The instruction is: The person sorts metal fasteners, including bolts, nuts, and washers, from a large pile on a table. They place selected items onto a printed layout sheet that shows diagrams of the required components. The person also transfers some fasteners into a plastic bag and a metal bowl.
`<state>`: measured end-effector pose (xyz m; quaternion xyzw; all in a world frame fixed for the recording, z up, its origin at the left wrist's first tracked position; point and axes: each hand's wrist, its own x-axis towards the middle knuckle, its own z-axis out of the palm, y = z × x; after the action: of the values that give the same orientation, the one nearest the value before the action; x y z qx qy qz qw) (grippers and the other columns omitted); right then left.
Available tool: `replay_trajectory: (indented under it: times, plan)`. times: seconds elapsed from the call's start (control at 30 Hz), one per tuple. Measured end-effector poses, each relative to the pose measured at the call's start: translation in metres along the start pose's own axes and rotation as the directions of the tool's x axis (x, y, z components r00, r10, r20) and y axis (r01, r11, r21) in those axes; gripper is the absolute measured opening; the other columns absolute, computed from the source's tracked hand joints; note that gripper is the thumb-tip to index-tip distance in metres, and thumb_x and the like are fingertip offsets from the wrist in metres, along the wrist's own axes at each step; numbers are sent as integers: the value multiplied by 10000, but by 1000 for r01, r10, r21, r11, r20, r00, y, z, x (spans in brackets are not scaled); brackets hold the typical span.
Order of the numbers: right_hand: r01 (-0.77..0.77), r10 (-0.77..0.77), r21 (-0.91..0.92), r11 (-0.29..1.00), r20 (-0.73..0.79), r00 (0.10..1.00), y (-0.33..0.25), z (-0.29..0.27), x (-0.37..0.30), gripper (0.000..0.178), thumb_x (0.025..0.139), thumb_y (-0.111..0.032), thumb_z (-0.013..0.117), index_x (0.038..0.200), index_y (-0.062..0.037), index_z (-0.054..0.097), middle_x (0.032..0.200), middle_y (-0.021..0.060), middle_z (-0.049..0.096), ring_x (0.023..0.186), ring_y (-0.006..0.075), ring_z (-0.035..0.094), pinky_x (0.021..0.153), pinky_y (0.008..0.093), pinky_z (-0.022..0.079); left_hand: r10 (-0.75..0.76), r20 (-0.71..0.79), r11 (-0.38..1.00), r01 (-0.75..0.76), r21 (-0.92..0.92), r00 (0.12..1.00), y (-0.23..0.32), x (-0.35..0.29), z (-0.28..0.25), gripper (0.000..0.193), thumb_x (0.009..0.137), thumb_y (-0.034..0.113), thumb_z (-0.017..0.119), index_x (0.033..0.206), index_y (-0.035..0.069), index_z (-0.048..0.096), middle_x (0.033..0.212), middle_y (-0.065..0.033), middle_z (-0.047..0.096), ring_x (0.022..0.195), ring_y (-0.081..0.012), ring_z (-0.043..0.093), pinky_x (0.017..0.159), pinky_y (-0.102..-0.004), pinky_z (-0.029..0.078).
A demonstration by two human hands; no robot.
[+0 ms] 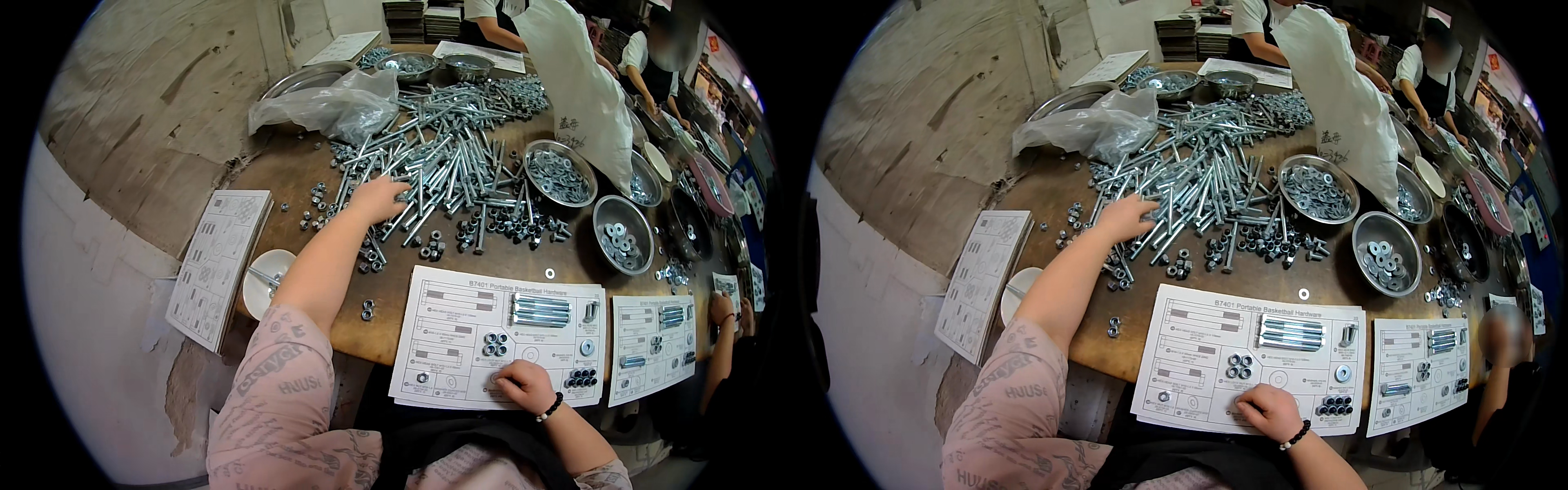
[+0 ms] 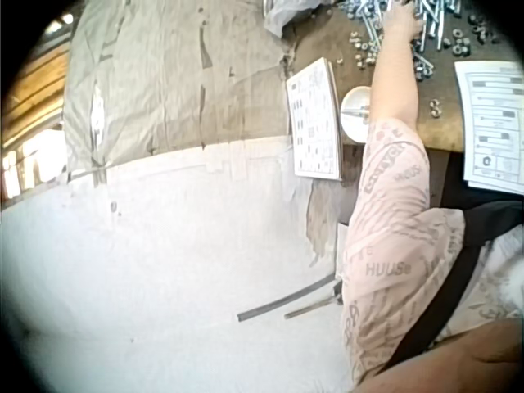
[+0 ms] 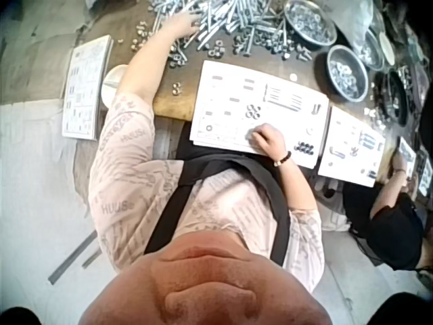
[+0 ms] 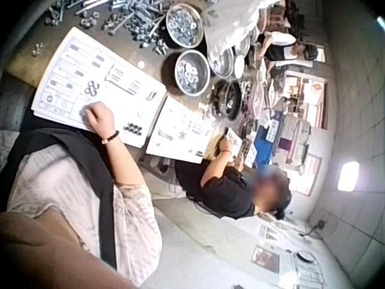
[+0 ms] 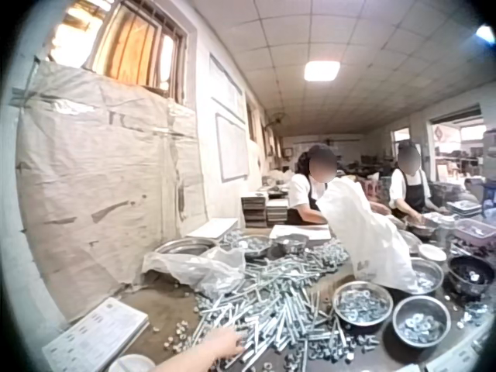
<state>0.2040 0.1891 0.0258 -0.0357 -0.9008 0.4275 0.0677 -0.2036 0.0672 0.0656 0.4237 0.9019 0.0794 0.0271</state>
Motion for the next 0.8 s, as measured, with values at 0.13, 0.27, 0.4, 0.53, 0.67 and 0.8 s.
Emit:
replay_trajectory:
  times: [0.13,0.27,0.4,0.53,0.67,0.8]
  plan:
    - [-10,10,4,1000,13,1000,-2,-1,1,100,764,-195,617,793,-101,631,726,65,593,674,245,582,583,321,463,61,51,986,-68,155,997,4,1,9,315,739,229,619,1046,163,593,959,-88,557,913,-278,567,760,-377,472]
    - [-4,4,13,1000,19,1000,-1,-1,0,94,762,-188,617,796,-101,629,727,65,593,675,246,582,582,322,463,83,141,972,-112,207,986,9,-12,11,262,736,196,617,991,140,599,961,-82,556,891,-275,573,745,-375,472]
    - [-9,8,21,1000,32,999,-1,-2,1,94,759,-183,618,801,-100,628,729,65,596,674,247,582,581,322,465,236,166,970,-243,25,957,-1,-27,9,215,756,201,616,959,131,624,931,-75,594,875,-254,580,729,-371,469]
    - [6,-7,26,1000,34,999,-2,-2,2,98,755,-180,620,804,-96,627,738,64,603,674,246,585,582,321,468,162,-106,945,-185,-271,981,-32,-24,-1,244,791,280,593,967,114,618,938,-82,607,893,-261,576,763,-357,461]
    - [1,-3,37,999,59,998,-4,-4,3,98,753,-178,623,803,-94,626,742,64,607,676,243,589,580,318,469,-137,-423,973,41,-227,896,-90,1,-13,237,763,166,542,982,113,617,974,-104,599,913,-296,562,792,-382,447]
    - [42,-43,14,999,64,997,3,-1,2,104,746,-186,631,802,-98,628,737,59,605,657,236,593,558,312,471,-317,-359,946,318,-58,878,-139,32,-15,292,754,90,476,999,144,625,1004,-102,591,945,-302,549,816,-403,440]
